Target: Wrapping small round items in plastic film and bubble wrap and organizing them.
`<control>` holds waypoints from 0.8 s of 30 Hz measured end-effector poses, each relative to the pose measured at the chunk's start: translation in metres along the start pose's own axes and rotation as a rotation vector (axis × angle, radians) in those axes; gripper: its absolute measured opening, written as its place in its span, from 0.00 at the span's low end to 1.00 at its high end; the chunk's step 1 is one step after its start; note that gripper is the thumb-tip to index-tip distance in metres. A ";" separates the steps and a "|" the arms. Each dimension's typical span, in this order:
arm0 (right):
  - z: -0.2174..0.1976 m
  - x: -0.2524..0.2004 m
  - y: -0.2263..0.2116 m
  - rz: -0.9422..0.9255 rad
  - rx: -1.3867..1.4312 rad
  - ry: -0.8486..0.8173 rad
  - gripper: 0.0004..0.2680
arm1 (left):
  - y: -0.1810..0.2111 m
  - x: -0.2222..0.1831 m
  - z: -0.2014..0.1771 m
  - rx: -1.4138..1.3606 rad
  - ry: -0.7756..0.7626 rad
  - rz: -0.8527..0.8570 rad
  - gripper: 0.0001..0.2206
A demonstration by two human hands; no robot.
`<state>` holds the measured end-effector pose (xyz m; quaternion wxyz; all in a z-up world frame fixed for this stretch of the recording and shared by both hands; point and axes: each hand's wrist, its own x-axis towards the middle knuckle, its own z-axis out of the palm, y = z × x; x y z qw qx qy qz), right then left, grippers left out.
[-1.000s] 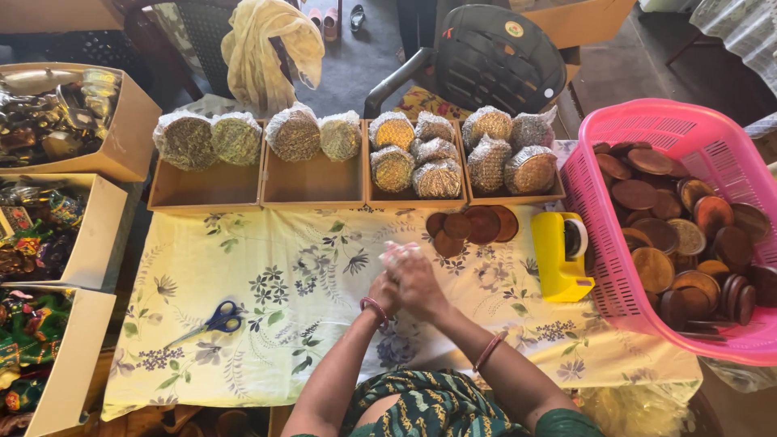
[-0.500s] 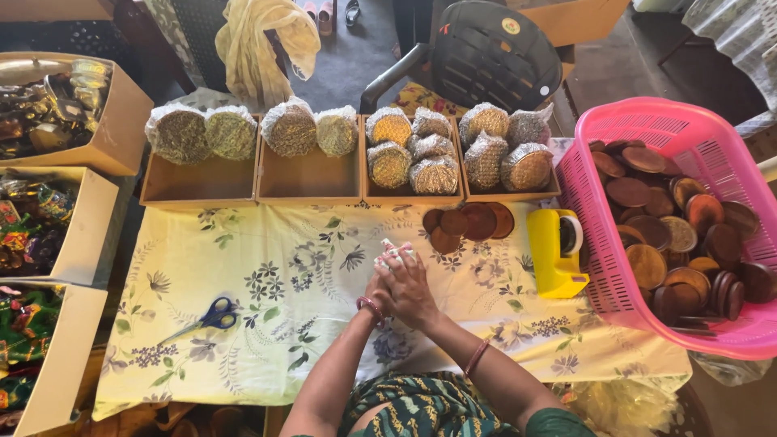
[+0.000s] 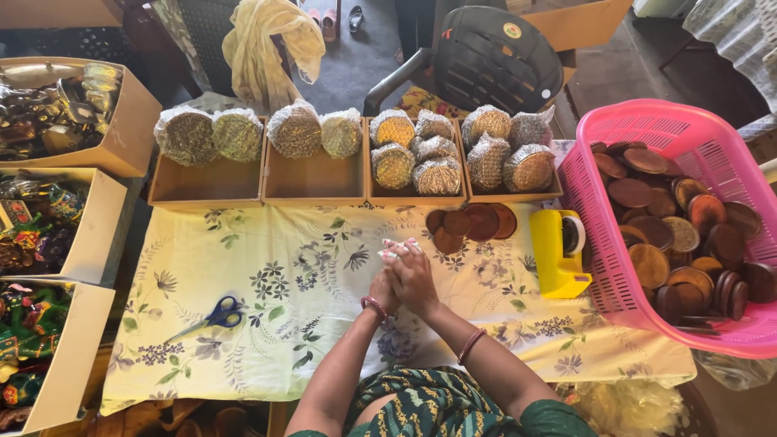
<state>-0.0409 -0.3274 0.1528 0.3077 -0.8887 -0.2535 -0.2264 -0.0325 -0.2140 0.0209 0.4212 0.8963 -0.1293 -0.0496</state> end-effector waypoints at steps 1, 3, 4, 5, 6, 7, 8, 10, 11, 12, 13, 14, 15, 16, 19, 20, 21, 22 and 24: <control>0.012 -0.004 0.016 0.001 0.000 -0.002 0.10 | 0.008 -0.003 -0.004 -0.001 -0.001 -0.001 0.21; 0.038 -0.008 0.048 0.403 0.270 -0.103 0.09 | 0.023 -0.005 -0.015 -0.221 0.156 -0.071 0.27; 0.031 -0.004 0.044 0.400 0.270 -0.101 0.09 | 0.020 -0.005 -0.013 -0.220 0.158 -0.069 0.27; 0.025 -0.003 0.037 0.364 0.245 -0.101 0.09 | 0.017 -0.008 -0.011 -0.204 0.141 -0.089 0.26; 0.020 -0.002 0.031 0.328 0.220 -0.100 0.09 | 0.013 -0.011 -0.009 -0.188 0.125 -0.110 0.26; 0.012 -0.003 0.021 0.327 0.220 -0.100 0.09 | 0.005 -0.008 -0.002 -0.189 0.125 -0.109 0.26; 0.004 -0.004 0.012 0.125 0.141 -0.077 0.10 | -0.003 -0.006 0.005 -0.151 0.157 -0.029 0.25; -0.007 -0.006 0.002 -0.074 0.061 -0.057 0.10 | -0.005 -0.006 0.009 -0.116 0.186 0.050 0.25; -0.009 -0.002 0.004 -0.078 0.053 -0.028 0.10 | 0.002 -0.005 0.004 -0.074 0.229 0.130 0.25; -0.012 0.000 0.005 -0.082 0.045 0.001 0.11 | 0.010 -0.005 -0.001 -0.031 0.272 0.210 0.25; -0.004 -0.001 0.013 -0.090 0.046 0.004 0.11 | 0.018 -0.005 -0.010 -0.027 0.280 0.212 0.25; 0.003 -0.003 0.021 0.146 0.277 -0.010 0.11 | 0.027 -0.006 -0.018 -0.121 0.199 0.041 0.27; 0.010 0.000 0.031 0.377 0.505 -0.025 0.11 | 0.036 -0.002 -0.028 -0.213 0.118 -0.123 0.30; 0.022 -0.005 0.044 0.363 0.506 -0.019 0.11 | 0.030 -0.001 -0.030 -0.209 0.129 -0.114 0.30; 0.045 -0.023 0.072 0.723 0.824 0.000 0.12 | 0.021 -0.001 -0.032 -0.600 0.098 -0.124 0.28; 0.047 -0.027 0.072 0.776 0.947 0.049 0.12 | 0.024 0.000 -0.036 -0.910 0.097 -0.160 0.30; 0.048 -0.035 0.071 0.836 1.070 0.098 0.13 | 0.027 -0.003 -0.038 -1.221 0.091 -0.200 0.32; 0.043 -0.035 0.055 0.837 1.069 0.096 0.13 | 0.035 -0.005 -0.043 -1.223 0.092 -0.202 0.32; 0.031 -0.034 0.022 0.575 0.616 0.188 0.15 | 0.050 -0.008 -0.055 -1.655 0.202 -0.323 0.28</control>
